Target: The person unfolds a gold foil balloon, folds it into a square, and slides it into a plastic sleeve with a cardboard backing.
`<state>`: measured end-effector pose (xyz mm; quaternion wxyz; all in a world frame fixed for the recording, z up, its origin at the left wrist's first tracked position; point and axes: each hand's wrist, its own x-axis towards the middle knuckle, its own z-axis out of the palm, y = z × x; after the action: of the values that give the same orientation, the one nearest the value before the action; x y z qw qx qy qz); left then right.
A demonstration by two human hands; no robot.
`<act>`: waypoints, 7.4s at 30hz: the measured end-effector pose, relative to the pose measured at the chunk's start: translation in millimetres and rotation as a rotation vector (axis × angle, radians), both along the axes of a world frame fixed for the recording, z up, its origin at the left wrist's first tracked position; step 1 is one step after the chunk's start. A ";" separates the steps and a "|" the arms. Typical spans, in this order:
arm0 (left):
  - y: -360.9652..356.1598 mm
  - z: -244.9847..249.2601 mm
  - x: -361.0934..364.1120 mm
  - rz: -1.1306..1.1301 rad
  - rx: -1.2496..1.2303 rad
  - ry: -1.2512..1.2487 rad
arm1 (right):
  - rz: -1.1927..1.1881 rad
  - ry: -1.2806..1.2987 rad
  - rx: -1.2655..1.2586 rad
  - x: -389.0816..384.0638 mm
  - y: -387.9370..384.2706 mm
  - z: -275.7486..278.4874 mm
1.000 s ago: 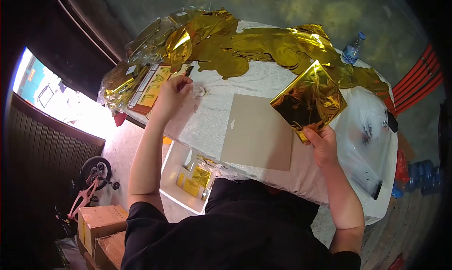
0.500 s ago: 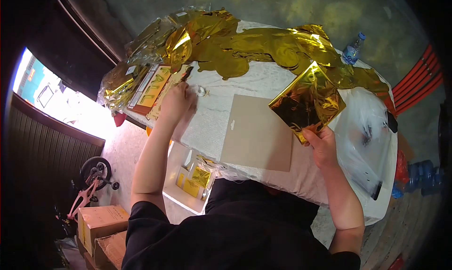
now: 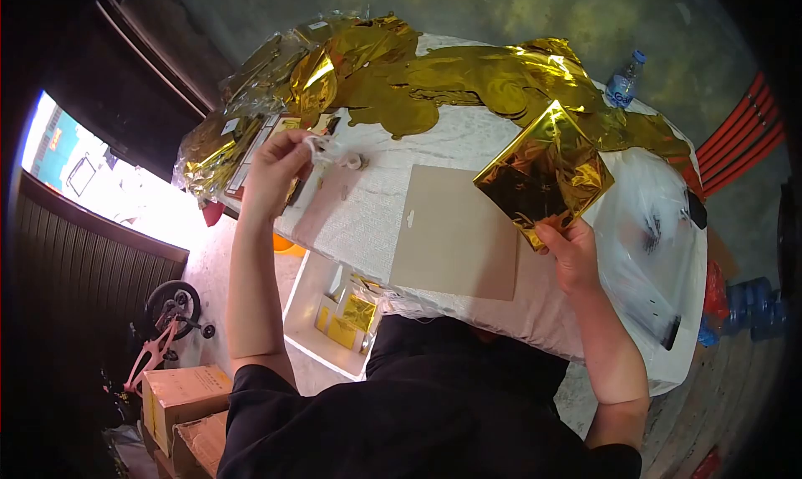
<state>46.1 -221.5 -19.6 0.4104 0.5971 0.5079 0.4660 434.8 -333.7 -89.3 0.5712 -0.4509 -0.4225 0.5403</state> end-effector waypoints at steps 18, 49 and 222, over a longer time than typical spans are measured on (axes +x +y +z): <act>-50.5 -67.1 144.3 -0.510 0.720 0.716 | -0.045 0.006 0.018 7.1 3.3 -2.1; -67.5 -49.9 108.3 -0.342 0.504 0.472 | 0.618 -0.156 -0.466 -29.8 35.3 11.8; 24.5 -86.6 184.1 -0.483 0.478 0.815 | 0.199 -1.464 0.464 -48.3 31.9 -25.8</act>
<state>230.2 -197.0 -106.2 0.1279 0.9065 0.3540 0.1910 386.5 -301.8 -115.1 0.1752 -0.5218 -0.8333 0.0511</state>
